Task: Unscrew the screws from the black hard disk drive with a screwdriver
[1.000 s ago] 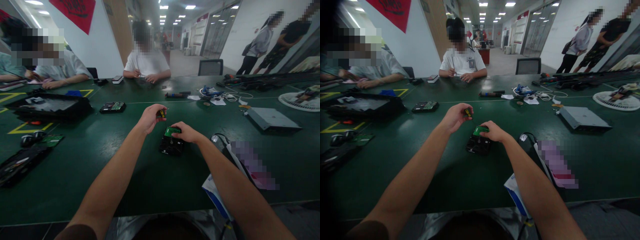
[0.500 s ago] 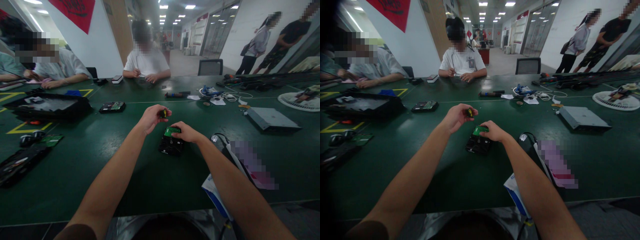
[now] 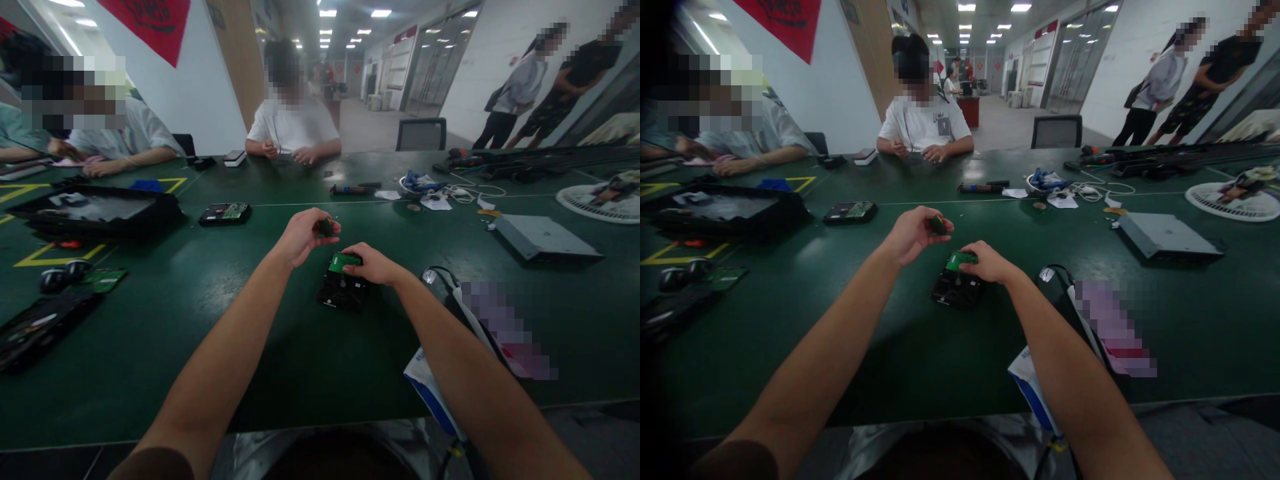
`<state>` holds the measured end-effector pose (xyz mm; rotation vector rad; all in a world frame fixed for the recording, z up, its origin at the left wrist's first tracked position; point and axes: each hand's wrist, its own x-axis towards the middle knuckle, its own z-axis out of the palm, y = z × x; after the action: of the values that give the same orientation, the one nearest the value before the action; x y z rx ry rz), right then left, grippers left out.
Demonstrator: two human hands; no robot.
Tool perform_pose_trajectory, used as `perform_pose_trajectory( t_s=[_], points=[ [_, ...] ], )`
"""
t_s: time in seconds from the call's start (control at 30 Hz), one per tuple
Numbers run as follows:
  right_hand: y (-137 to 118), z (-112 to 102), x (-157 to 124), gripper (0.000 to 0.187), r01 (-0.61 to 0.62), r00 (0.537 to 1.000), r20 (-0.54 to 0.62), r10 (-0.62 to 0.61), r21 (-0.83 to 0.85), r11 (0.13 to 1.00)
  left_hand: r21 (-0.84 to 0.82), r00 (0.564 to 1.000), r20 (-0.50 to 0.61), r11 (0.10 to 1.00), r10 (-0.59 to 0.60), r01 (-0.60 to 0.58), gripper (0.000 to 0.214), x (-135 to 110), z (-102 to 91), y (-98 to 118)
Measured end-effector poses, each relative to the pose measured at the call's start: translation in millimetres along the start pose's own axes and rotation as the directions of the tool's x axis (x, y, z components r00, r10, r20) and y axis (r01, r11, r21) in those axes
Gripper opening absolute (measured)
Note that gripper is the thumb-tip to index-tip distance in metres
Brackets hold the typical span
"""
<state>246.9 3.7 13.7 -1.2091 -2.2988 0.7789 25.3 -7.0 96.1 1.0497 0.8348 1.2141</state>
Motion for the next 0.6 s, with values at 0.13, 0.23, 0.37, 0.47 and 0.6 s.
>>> perform_pose_trajectory(
  t_s=[0.13,0.23,0.37,0.47,0.6],
  points=[
    [1.6,0.6,0.3,0.047,-0.025,1.000,0.007,0.025,0.006,1.000,0.060,0.999,0.007,0.998,0.035,-0.035,0.021,1.8,-2.6,-0.4],
    [2.6,1.2,0.7,0.047,-0.026,1.000,0.013,0.026,0.005,1.000,0.135,0.997,-0.005,0.988,0.074,-0.072,0.024,3.3,-6.0,-1.3],
    [2.6,1.5,1.0,0.048,-0.012,1.000,0.007,0.012,-0.002,1.000,0.131,0.997,0.012,0.988,0.077,-0.078,0.025,3.0,-6.9,-1.6],
    [2.2,1.5,1.3,0.048,-0.003,1.000,0.007,0.003,-0.014,1.000,0.096,0.998,0.026,0.994,0.057,-0.059,0.023,1.0,-4.4,-1.1],
    [1.8,1.5,1.5,0.047,-0.004,1.000,0.011,0.004,-0.021,1.000,0.053,0.999,0.017,0.998,0.042,-0.043,0.018,-0.4,-1.4,-0.9]
  ],
)
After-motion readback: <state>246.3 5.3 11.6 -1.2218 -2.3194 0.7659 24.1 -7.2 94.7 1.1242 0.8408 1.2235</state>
